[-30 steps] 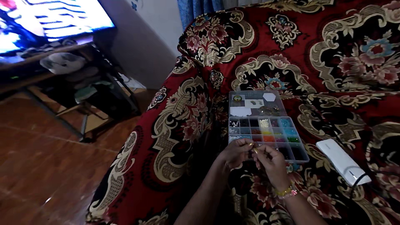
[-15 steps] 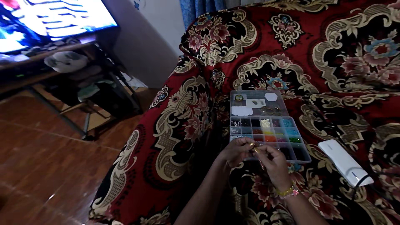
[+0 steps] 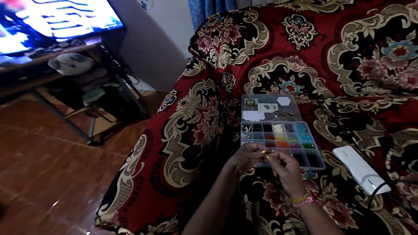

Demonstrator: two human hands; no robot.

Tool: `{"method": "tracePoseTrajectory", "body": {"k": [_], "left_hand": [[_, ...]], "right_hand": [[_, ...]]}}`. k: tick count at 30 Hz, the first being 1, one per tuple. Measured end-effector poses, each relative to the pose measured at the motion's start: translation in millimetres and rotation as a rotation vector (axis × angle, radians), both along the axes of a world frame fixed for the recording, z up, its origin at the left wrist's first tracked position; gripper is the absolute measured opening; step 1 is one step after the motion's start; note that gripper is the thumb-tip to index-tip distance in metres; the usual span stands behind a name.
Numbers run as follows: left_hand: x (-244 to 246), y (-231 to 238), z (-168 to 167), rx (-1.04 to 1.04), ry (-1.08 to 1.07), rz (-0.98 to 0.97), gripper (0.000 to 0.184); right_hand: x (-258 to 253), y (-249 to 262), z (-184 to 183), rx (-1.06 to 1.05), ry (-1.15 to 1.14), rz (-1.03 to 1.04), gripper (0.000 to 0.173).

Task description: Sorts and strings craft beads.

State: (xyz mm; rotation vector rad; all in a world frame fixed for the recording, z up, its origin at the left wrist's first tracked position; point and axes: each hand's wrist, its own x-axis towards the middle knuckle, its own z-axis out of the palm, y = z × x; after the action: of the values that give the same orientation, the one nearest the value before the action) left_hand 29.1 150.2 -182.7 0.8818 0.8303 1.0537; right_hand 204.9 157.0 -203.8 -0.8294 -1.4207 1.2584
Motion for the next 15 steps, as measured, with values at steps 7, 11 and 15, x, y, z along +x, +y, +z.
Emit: {"method": "tracePoseTrajectory", "body": {"k": [7,11,15], "left_hand": [[-3.4,-0.8,5.2,0.020,0.048,0.008,0.020],[-3.9,-0.1,2.2,0.083,0.113,0.042,0.015],[-2.1,-0.4,1.6,0.189,0.236,0.102,0.009]], "right_hand": [[-1.1,0.2,0.7,-0.012,-0.002,0.009,0.009],[-1.8,-1.6,4.5,-0.051,-0.028,-0.005,0.011],[-0.5,-0.8,4.9,-0.096,-0.065,-0.005,0.011]]}}
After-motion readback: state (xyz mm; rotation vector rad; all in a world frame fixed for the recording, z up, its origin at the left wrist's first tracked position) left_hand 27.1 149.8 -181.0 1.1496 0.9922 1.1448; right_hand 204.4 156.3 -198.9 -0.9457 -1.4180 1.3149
